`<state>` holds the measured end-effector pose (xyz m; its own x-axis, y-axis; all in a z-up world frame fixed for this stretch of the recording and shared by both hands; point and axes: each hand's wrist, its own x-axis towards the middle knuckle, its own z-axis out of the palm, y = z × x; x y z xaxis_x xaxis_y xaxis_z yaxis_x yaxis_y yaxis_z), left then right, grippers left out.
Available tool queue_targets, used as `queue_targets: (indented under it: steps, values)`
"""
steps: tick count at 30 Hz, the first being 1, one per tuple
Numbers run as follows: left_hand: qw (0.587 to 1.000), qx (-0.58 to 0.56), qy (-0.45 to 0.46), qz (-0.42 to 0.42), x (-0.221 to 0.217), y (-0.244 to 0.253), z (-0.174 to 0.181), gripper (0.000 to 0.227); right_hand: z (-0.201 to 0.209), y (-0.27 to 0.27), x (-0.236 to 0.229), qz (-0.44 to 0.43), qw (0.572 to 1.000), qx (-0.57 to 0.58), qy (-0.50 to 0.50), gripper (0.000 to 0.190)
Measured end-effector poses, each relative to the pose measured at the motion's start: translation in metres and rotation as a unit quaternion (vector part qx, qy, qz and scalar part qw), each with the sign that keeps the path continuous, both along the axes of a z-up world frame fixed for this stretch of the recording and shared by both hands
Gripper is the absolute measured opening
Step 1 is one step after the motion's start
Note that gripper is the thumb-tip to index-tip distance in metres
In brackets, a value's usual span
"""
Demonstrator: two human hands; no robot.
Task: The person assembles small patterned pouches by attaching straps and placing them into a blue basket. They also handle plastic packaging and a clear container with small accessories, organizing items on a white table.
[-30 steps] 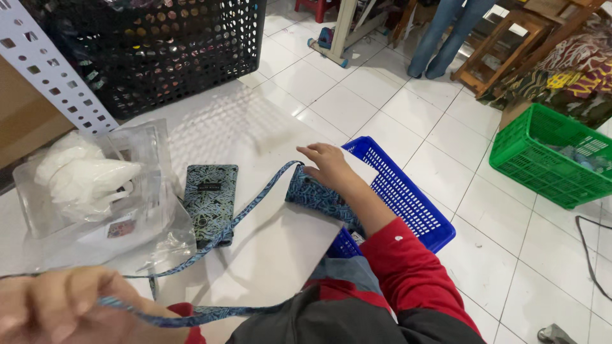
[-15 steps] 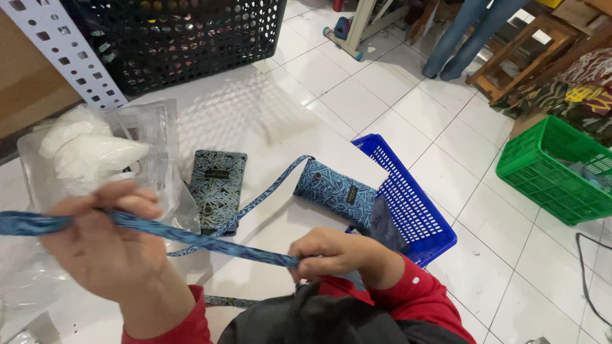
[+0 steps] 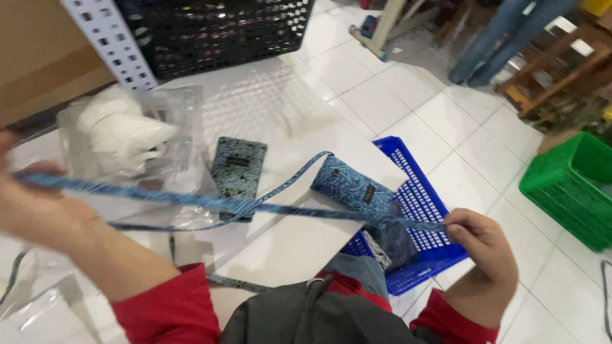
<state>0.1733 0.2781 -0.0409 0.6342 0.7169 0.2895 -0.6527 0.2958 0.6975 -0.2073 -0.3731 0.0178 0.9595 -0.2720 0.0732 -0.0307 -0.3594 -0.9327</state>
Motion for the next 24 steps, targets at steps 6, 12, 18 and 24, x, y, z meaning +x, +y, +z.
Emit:
queue_targets:
  steps: [6,12,18,24]
  values:
    - [0.725,0.642,0.236,0.077,-0.075,-0.104,0.079,0.035,0.018,0.025,0.023,-0.135,0.963,-0.217,0.087,0.019]
    - [0.676,0.649,-0.223,-0.268,-0.174,-0.251,0.111,0.057,0.015,0.096,0.092,0.026,0.944,-0.321,0.076,0.019]
    - [0.638,0.664,-0.212,-0.329,-0.152,-0.252,0.093,0.018,-0.02,0.055,0.114,-0.002,0.947,-0.317,0.045,0.022]
    - [0.67,0.671,-0.179,-0.263,-0.13,-0.222,0.098,0.017,-0.11,-0.049,0.15,0.065,0.964,-0.252,-0.046,0.029]
